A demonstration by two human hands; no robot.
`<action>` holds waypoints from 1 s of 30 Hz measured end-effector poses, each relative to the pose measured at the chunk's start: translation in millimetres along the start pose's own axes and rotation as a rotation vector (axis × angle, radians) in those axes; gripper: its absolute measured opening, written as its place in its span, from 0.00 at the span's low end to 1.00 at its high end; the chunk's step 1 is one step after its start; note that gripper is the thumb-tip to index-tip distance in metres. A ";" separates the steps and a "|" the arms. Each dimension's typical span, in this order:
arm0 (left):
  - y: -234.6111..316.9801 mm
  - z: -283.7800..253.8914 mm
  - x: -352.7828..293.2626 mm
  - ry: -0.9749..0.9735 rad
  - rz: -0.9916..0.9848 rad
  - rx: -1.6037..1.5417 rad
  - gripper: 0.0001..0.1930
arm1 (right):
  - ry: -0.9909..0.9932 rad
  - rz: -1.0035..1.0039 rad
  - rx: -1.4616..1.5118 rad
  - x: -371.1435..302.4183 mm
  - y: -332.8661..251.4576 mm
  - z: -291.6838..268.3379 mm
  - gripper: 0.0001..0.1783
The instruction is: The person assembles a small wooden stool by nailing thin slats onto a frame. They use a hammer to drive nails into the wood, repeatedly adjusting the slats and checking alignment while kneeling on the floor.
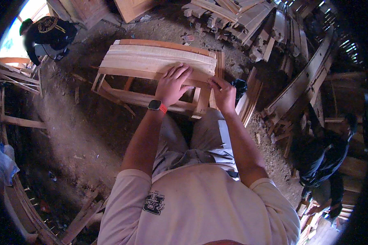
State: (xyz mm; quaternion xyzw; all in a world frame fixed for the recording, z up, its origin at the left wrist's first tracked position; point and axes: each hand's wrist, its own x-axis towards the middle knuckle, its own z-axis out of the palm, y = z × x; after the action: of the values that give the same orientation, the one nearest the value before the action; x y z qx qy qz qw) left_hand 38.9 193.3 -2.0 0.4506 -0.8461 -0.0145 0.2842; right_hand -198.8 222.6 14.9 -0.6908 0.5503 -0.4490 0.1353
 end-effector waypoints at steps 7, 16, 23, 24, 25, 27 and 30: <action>3.1 -0.8 0.5 -0.007 -0.018 0.019 0.34 | -0.026 0.061 0.020 -1.2 0.9 0.3 0.10; 2.7 -0.5 1.3 -0.013 -0.017 0.030 0.34 | -0.024 0.058 0.000 -2.3 5.6 0.4 0.10; 4.5 -3.8 1.0 -0.021 -0.027 0.012 0.35 | -0.005 0.059 0.016 -1.8 -1.1 -0.6 0.10; 4.7 -3.4 0.8 -0.011 -0.027 0.015 0.34 | -0.005 0.064 0.020 -1.8 -2.2 -0.5 0.10; 5.2 -2.9 0.7 -0.001 -0.027 0.018 0.34 | -0.007 0.070 0.019 -1.8 -3.1 -0.3 0.10; 5.4 -2.9 1.0 0.010 -0.023 0.022 0.34 | -0.011 0.082 0.014 -1.3 -4.1 -0.5 0.10; 6.3 -3.3 1.7 0.002 -0.022 0.025 0.34 | -0.004 -0.010 -0.049 -1.6 -0.5 -1.5 0.10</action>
State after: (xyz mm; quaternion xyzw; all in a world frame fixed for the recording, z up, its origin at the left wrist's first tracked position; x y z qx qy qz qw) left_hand 35.1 196.5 3.4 0.4634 -0.8410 -0.0064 0.2794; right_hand -199.6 224.7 15.3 -0.6975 0.5575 -0.4347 0.1170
